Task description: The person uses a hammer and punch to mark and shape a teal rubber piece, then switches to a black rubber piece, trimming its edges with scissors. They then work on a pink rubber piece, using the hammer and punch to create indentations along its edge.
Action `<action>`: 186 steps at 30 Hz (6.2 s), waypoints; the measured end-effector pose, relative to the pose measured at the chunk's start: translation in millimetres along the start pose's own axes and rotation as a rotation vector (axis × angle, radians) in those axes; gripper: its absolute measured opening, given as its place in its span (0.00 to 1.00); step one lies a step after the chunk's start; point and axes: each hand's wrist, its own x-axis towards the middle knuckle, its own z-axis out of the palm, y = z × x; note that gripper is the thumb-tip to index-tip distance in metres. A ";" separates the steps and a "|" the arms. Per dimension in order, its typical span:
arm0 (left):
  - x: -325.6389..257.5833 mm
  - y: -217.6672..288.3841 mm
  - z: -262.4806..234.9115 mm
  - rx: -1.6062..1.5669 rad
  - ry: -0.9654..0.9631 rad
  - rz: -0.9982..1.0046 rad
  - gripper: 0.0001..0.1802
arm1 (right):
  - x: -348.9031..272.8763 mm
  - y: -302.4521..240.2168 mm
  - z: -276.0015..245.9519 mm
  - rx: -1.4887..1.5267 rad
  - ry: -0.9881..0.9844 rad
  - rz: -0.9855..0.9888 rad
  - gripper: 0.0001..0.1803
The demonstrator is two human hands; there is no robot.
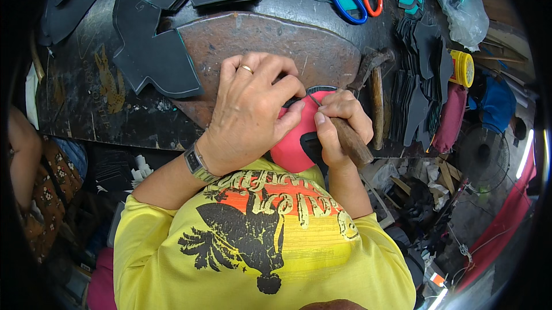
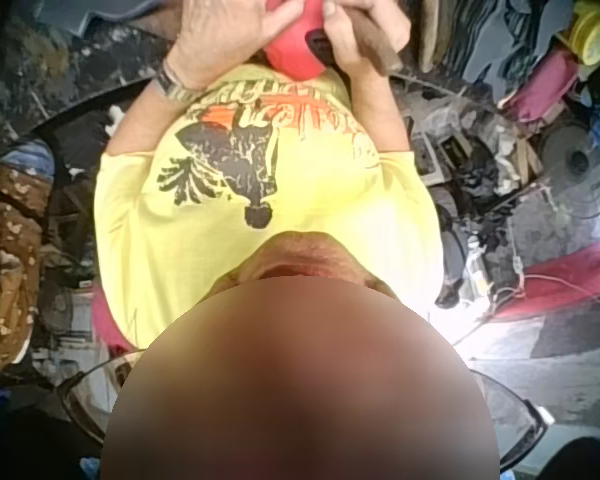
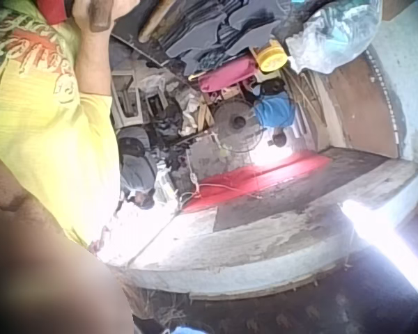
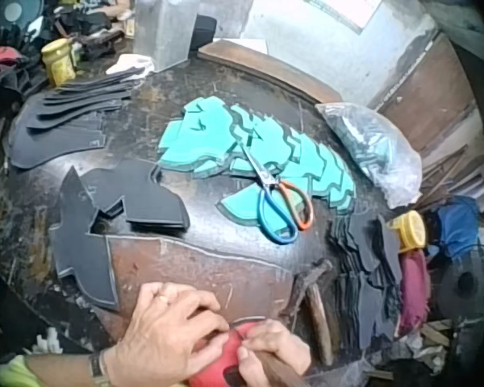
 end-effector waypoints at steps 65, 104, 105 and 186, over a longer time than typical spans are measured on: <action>-84.9 26.7 -42.2 -0.167 -0.334 -0.312 0.20 | -2.3 -6.0 20.7 -0.253 0.115 -0.070 0.06; 6.7 5.9 -20.0 -0.040 -0.326 -0.027 0.16 | -21.0 -5.6 1.8 -0.185 0.016 -0.116 0.09; 6.1 6.5 -18.9 -0.051 -0.305 -0.020 0.16 | -21.3 -4.8 0.4 -0.157 0.016 -0.109 0.09; 6.5 0.7 2.5 -0.073 -0.115 0.113 0.11 | -24.7 -4.8 5.8 -0.216 0.041 -0.130 0.16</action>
